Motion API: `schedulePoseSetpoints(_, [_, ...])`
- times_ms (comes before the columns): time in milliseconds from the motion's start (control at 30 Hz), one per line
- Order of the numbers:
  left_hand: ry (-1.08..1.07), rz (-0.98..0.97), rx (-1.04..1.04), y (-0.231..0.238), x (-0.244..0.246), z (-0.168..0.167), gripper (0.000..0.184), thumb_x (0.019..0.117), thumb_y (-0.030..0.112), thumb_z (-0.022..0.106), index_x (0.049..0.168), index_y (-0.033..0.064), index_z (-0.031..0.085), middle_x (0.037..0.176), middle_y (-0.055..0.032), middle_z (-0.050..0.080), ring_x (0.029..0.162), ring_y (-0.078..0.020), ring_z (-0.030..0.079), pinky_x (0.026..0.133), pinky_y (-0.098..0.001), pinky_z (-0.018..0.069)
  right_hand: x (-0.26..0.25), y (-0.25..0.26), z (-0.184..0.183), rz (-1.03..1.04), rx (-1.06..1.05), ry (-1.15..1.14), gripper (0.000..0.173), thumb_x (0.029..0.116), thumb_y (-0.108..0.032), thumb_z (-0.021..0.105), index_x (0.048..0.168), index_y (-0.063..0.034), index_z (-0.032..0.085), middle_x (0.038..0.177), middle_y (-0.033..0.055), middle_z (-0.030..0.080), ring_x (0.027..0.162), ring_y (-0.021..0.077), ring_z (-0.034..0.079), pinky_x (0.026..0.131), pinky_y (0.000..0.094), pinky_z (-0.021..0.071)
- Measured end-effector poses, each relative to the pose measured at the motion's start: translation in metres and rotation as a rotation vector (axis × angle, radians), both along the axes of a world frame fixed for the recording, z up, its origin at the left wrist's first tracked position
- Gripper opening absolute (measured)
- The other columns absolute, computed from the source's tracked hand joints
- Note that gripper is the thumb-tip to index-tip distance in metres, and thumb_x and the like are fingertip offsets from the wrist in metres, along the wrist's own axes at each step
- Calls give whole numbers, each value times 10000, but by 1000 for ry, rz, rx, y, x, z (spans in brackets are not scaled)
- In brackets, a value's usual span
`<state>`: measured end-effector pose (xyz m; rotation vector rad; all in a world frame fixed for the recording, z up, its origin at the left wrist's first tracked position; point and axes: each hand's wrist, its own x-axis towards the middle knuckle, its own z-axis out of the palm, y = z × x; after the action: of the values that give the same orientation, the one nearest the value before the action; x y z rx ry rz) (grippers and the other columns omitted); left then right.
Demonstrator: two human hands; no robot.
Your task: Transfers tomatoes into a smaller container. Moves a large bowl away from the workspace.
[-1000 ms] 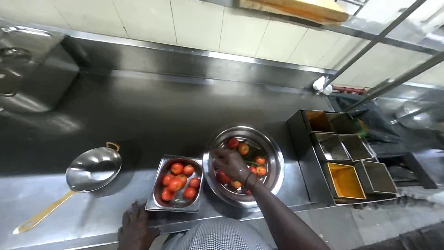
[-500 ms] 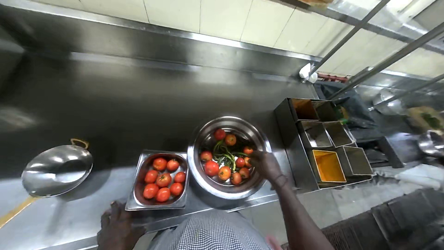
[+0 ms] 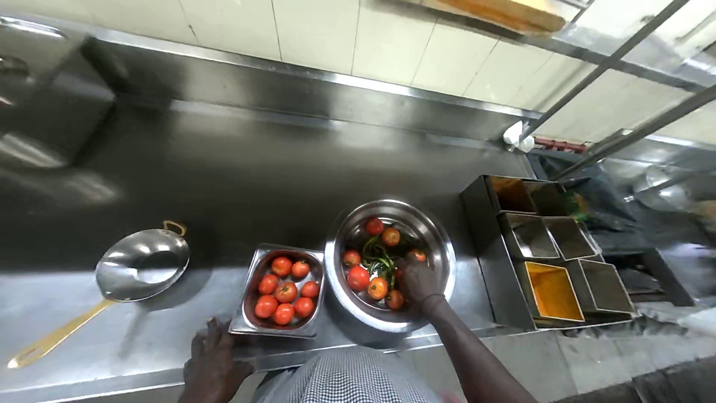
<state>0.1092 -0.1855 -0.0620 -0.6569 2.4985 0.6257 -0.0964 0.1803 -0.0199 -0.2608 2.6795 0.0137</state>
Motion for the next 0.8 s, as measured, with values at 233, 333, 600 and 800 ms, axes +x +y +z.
schedulePoseSetpoints(233, [-53, 17, -9, 5, -5, 7, 1033, 744, 288, 909, 1570, 11, 352, 1692, -261, 81, 1536, -520, 102, 1154, -713, 258, -3, -6, 16, -86, -179, 16, 345, 925, -287, 710, 1218, -104, 711, 1218, 155, 682, 1124, 343, 665, 946, 566, 538])
schedulePoseSetpoints(333, [-54, 19, -16, 7, -6, 8, 1011, 746, 284, 907, 1562, 17, 372, 1694, -255, 84, 1532, -526, 109, 1146, -722, 259, 5, -25, 38, -57, -457, 73, 296, 908, -280, 743, 1136, -90, 746, 1110, 130, 720, 1039, 292, 690, 925, 532, 553])
schedulePoseSetpoints(600, [-48, 23, -10, 6, -4, 5, 1012, 762, 300, 892, 1573, 20, 355, 1702, -237, 67, 1542, -512, 86, 1158, -716, 237, 12, -85, 45, 196, -377, -34, 315, 991, -290, 651, 1267, -147, 703, 1264, 106, 690, 1156, 286, 667, 966, 508, 548])
schedulePoseSetpoints(800, [-69, 44, 13, 7, -7, 14, 959, 779, 279, 876, 1560, 24, 382, 1704, -227, 81, 1552, -484, 85, 1175, -706, 222, 16, -75, 4, 366, -57, -67, 608, 881, -226, 742, 1462, -253, 565, 1381, 187, 607, 1284, 422, 557, 1004, 625, 471])
